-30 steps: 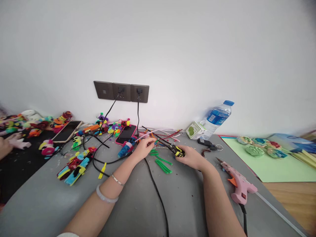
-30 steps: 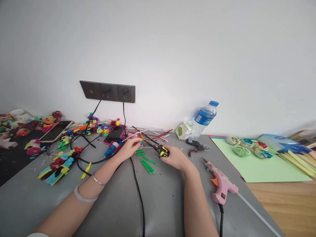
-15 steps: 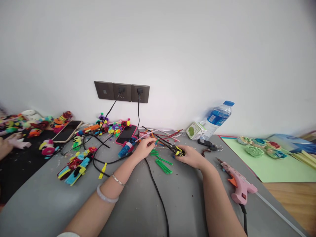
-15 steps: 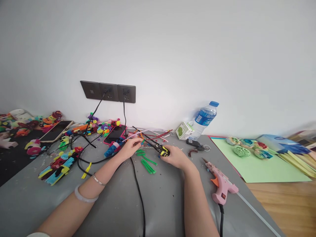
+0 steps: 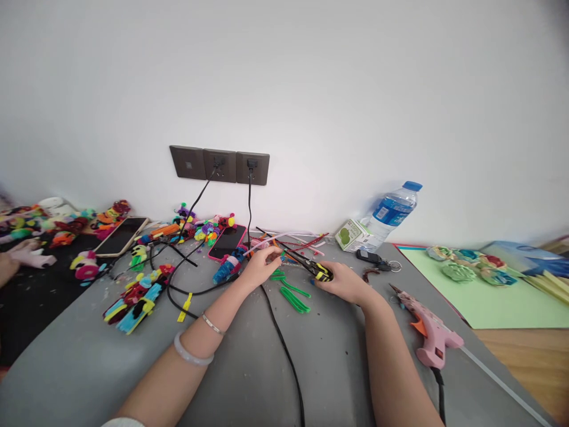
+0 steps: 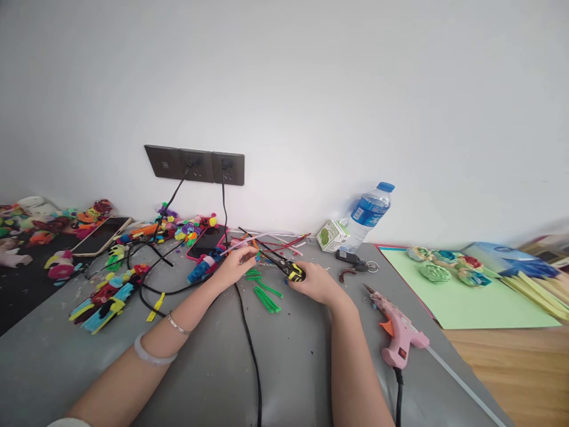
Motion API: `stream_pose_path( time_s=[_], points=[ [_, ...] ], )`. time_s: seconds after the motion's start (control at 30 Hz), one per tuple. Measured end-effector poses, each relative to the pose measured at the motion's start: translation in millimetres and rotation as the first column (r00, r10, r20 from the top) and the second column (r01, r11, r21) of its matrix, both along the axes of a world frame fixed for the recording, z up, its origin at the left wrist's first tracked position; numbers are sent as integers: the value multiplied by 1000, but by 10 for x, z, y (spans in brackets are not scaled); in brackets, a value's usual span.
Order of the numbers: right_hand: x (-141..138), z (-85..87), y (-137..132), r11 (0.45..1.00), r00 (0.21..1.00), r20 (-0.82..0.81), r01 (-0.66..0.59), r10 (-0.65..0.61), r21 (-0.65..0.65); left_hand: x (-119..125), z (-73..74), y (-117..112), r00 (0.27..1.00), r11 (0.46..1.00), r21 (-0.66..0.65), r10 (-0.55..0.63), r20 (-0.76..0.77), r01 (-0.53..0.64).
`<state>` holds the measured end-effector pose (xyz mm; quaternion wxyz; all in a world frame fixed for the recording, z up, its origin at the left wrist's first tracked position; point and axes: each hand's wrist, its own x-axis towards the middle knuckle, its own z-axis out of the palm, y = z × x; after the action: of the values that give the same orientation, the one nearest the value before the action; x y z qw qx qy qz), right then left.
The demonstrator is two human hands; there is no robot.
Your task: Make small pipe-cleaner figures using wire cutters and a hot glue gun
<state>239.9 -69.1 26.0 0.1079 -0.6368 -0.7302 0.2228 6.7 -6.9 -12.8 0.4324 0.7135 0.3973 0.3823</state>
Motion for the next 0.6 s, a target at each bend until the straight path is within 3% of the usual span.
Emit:
stream_pose_path(
  time_s=[0.6],
  points=[
    [8,-31,5,1000,999,33,13,-13,-7,0,0,-4,1000,1000,20,4,-9,-4]
  ],
)
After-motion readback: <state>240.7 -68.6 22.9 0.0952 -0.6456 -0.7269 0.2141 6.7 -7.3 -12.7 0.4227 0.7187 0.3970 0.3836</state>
